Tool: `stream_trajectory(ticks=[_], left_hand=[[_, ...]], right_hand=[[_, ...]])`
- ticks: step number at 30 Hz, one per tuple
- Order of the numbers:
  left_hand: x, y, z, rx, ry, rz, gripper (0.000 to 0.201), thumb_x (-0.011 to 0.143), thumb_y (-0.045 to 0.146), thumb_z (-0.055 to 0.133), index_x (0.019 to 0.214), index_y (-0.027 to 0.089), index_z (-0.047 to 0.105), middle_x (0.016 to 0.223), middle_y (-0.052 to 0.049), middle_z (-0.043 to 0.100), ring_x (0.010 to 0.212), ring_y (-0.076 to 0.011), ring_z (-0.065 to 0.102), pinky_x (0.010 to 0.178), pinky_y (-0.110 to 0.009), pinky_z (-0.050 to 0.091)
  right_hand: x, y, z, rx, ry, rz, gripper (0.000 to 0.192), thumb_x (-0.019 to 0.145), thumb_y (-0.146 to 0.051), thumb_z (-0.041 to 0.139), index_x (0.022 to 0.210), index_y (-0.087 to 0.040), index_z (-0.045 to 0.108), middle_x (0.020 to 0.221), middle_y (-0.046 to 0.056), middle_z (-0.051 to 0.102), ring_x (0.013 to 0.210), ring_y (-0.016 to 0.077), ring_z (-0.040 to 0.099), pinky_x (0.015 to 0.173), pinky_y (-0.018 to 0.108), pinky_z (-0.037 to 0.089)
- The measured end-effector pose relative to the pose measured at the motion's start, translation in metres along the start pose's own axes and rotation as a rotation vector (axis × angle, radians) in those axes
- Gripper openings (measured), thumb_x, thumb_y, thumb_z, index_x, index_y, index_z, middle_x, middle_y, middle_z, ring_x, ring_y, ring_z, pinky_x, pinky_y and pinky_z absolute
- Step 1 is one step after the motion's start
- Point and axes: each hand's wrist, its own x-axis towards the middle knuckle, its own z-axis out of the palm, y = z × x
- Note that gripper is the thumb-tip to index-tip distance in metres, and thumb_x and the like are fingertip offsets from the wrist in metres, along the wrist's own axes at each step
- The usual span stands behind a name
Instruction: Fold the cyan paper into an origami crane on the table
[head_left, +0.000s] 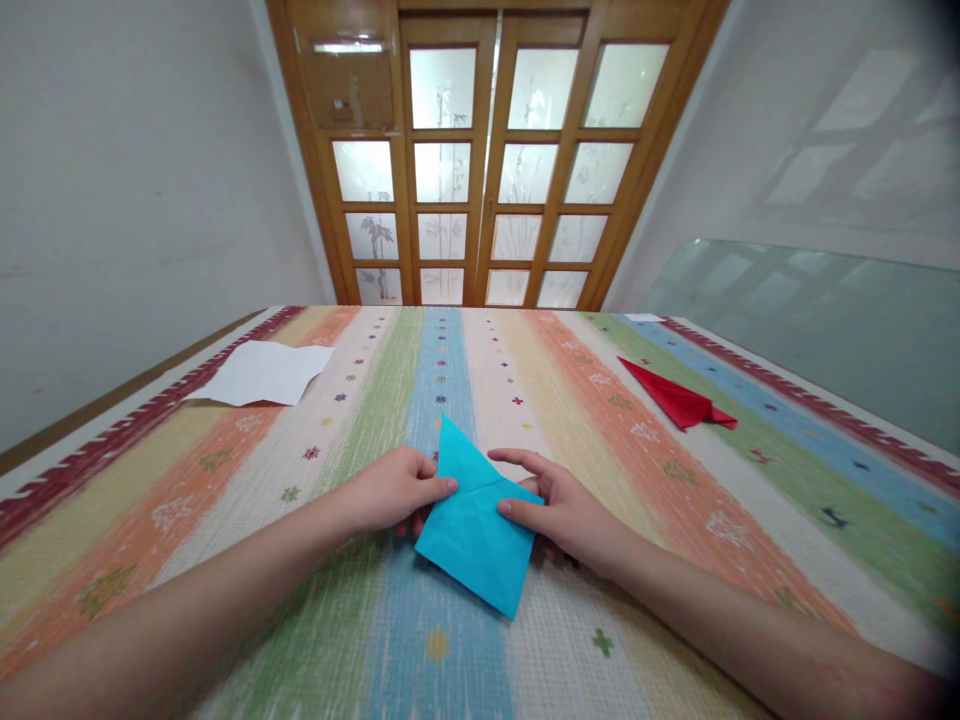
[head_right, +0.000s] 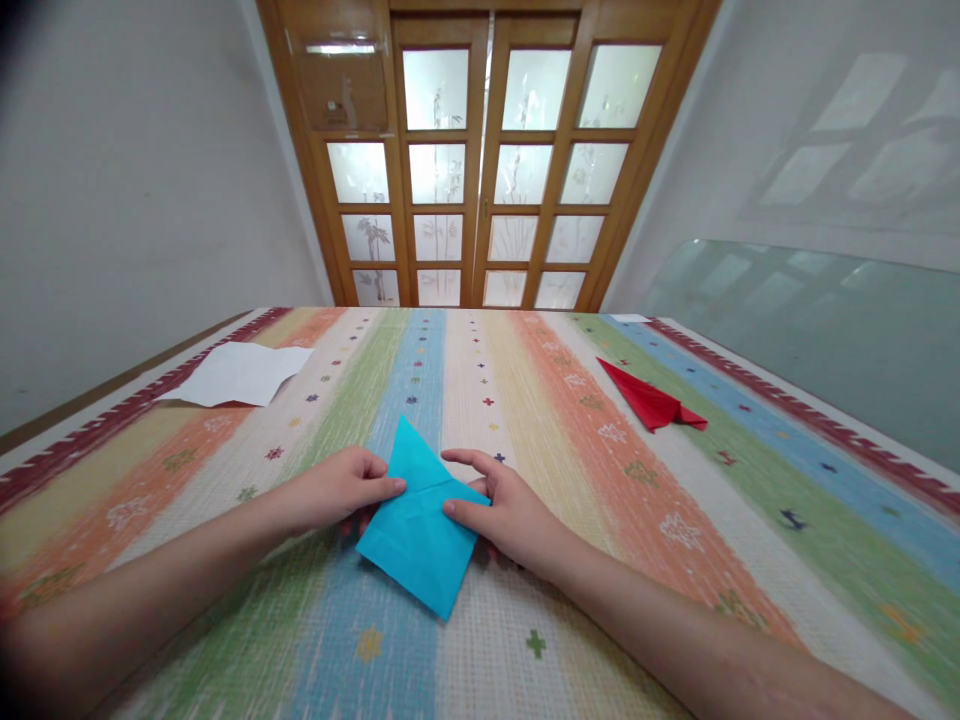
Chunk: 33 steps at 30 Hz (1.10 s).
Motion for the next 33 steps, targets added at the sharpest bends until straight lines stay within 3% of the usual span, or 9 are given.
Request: stream_trajectory(ticks=[3, 5, 8, 10, 13, 16, 20, 27, 33], left_hand=[[-0.002, -0.001, 0.0, 0.138, -0.07, -0.07, 0.051, 0.085, 0.063, 0.053, 0.059, 0.019, 0.056, 0.055, -0.004, 0.062, 0.043, -0.0149, 0.053, 0.044, -0.026, 0.038], [-0.005, -0.003, 0.002, 0.259, -0.016, -0.029, 0.052, 0.087, 0.06, 0.053, 0.054, 0.02, 0.058, 0.05, -0.004, 0.059, 0.043, -0.0161, 0.053, 0.049, -0.028, 0.041], [-0.01, -0.004, 0.007, 0.554, 0.319, 0.206, 0.047, 0.087, 0.053, 0.059, 0.052, 0.021, 0.06, 0.049, -0.004, 0.055, 0.051, -0.0202, 0.055, 0.06, -0.033, 0.045], [-0.011, -0.004, 0.009, 0.736, 0.475, 0.373, 0.036, 0.09, 0.045, 0.057, 0.067, 0.019, 0.067, 0.063, -0.008, 0.062, 0.066, -0.0254, 0.061, 0.069, -0.038, 0.047], [-0.009, -0.007, 0.012, 0.89, 0.411, 0.652, 0.025, 0.096, 0.032, 0.05, 0.102, 0.018, 0.069, 0.102, -0.014, 0.069, 0.101, -0.031, 0.061, 0.09, -0.046, 0.047], [-0.004, -0.015, 0.013, 0.896, 0.254, 0.813, 0.031, 0.095, 0.031, 0.054, 0.122, 0.02, 0.063, 0.138, -0.015, 0.056, 0.13, -0.0334, 0.048, 0.11, -0.054, 0.033], [-0.001, -0.02, 0.013, 0.827, 0.164, 0.769, 0.037, 0.096, 0.037, 0.055, 0.129, 0.021, 0.058, 0.141, -0.014, 0.055, 0.128, -0.0315, 0.05, 0.111, -0.053, 0.033], [-0.008, -0.01, 0.02, 0.828, 0.196, 0.749, 0.027, 0.099, 0.035, 0.049, 0.106, 0.019, 0.069, 0.099, -0.01, 0.068, 0.094, -0.025, 0.06, 0.089, -0.042, 0.045], [-0.005, -0.017, 0.021, 0.809, 0.332, 0.751, 0.03, 0.098, 0.032, 0.049, 0.121, 0.019, 0.063, 0.131, -0.014, 0.059, 0.12, -0.0306, 0.053, 0.105, -0.05, 0.039]], right_hand=[[0.0, 0.004, 0.001, -0.016, 0.019, -0.067, 0.062, 0.087, -0.037, 0.068, 0.142, -0.026, 0.042, 0.071, -0.005, 0.06, 0.049, 0.0104, 0.053, 0.044, 0.021, 0.04], [0.0, 0.006, 0.0, -0.109, 0.042, -0.12, 0.059, 0.087, -0.034, 0.067, 0.141, -0.024, 0.044, 0.077, -0.002, 0.063, 0.059, 0.0129, 0.057, 0.052, 0.024, 0.042], [-0.001, 0.006, -0.002, -0.355, 0.084, -0.182, 0.055, 0.089, -0.029, 0.064, 0.141, -0.025, 0.046, 0.076, -0.001, 0.064, 0.063, 0.0149, 0.058, 0.057, 0.026, 0.042], [-0.001, 0.006, -0.003, -0.523, 0.119, -0.243, 0.055, 0.089, -0.028, 0.063, 0.142, -0.027, 0.047, 0.081, 0.001, 0.067, 0.068, 0.0169, 0.06, 0.062, 0.028, 0.043], [-0.001, 0.009, -0.006, -0.704, 0.169, -0.329, 0.057, 0.089, -0.028, 0.064, 0.143, -0.029, 0.048, 0.1, 0.006, 0.07, 0.082, 0.0212, 0.064, 0.072, 0.033, 0.045], [0.001, 0.012, -0.008, -0.753, 0.172, -0.368, 0.057, 0.089, -0.026, 0.063, 0.144, -0.028, 0.047, 0.107, 0.008, 0.069, 0.089, 0.0228, 0.065, 0.078, 0.035, 0.047], [0.002, 0.015, -0.011, -0.735, 0.192, -0.381, 0.055, 0.088, -0.021, 0.062, 0.142, -0.027, 0.049, 0.109, 0.008, 0.069, 0.093, 0.0227, 0.065, 0.082, 0.037, 0.048], [0.008, 0.02, -0.017, -0.605, 0.229, -0.395, 0.047, 0.089, -0.018, 0.059, 0.135, -0.024, 0.055, 0.107, 0.007, 0.069, 0.09, 0.0206, 0.065, 0.082, 0.036, 0.051], [0.009, 0.02, -0.017, -0.519, 0.159, -0.397, 0.045, 0.09, -0.019, 0.058, 0.134, -0.026, 0.056, 0.103, 0.005, 0.071, 0.083, 0.0179, 0.066, 0.078, 0.033, 0.051]])
